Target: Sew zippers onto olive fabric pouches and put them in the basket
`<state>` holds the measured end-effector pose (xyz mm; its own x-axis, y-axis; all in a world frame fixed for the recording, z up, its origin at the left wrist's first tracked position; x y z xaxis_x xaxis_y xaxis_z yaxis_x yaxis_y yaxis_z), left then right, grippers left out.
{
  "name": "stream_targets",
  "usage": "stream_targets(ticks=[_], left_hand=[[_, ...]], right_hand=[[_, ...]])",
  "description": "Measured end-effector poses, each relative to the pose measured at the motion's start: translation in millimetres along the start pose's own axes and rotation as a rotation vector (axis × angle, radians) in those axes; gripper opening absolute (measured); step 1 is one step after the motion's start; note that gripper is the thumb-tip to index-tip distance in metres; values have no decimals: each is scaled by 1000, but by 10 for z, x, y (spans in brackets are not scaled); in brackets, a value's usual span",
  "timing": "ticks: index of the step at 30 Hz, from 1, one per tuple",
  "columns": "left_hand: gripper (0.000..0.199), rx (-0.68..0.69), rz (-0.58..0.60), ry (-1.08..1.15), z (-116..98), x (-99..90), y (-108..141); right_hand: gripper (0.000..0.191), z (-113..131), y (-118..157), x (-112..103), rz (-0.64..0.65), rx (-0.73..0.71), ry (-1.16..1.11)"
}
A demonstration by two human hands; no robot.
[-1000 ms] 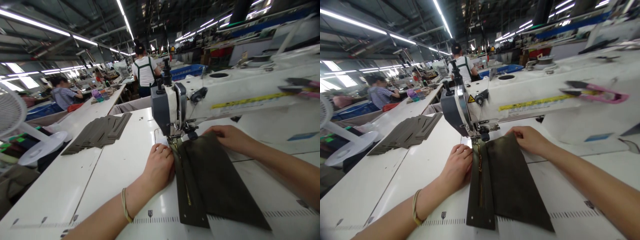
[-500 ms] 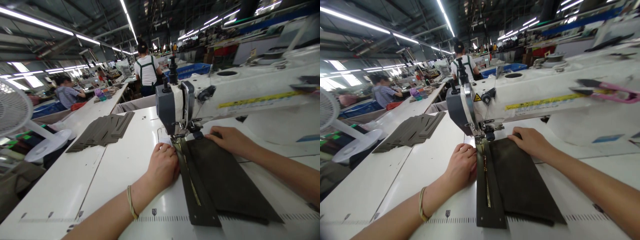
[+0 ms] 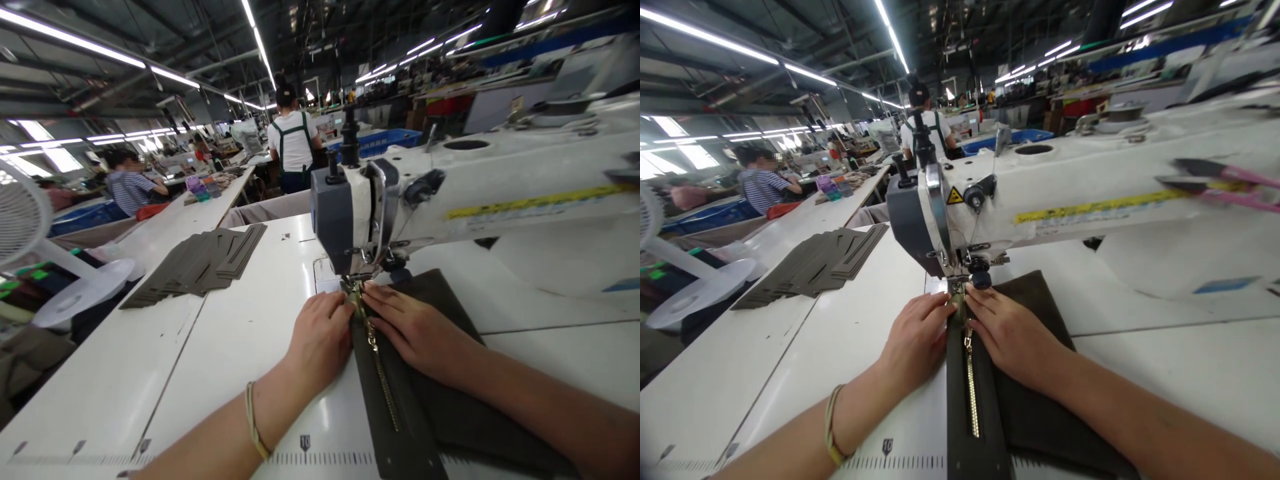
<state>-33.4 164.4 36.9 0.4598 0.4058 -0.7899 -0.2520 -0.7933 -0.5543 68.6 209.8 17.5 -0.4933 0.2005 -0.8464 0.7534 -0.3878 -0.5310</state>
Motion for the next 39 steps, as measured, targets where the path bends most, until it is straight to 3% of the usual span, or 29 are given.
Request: stream_targets(ticks=[8,17,28,32,36,39], left_hand=[[16,162,121,24,-71,89,-34],[14,104,205,4,-60,136,-32],[17,84,161,-11,0,132,-64],[20,48,174,-38,31,137,-85],[22,65,206,-38,-44,103,-44],[19,80,221,-37,-151,70,46]], right_hand=[[38,-19,-27,-46,37,-95,26],[37,-57,2,-32,-2,-125,23],[35,-120,-53,12,-30,-114,-41],[22,-106,-107,-95,12,-129,-151],[20,-3,-73,-158,103,-99,-151],[24,44,71,-146,31,-12,-15]])
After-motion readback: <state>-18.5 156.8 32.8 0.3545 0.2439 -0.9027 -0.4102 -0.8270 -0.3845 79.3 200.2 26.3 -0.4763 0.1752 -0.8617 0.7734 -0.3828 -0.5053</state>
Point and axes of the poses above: each hand's wrist, its own y-axis away from the middle knuckle, its own x-axis out of the palm, z = x × y, the point moved 7 cm from there along -y, towards the middle knuckle, and after that the axes turned 8 degrees about y, right-handed, at the moved point
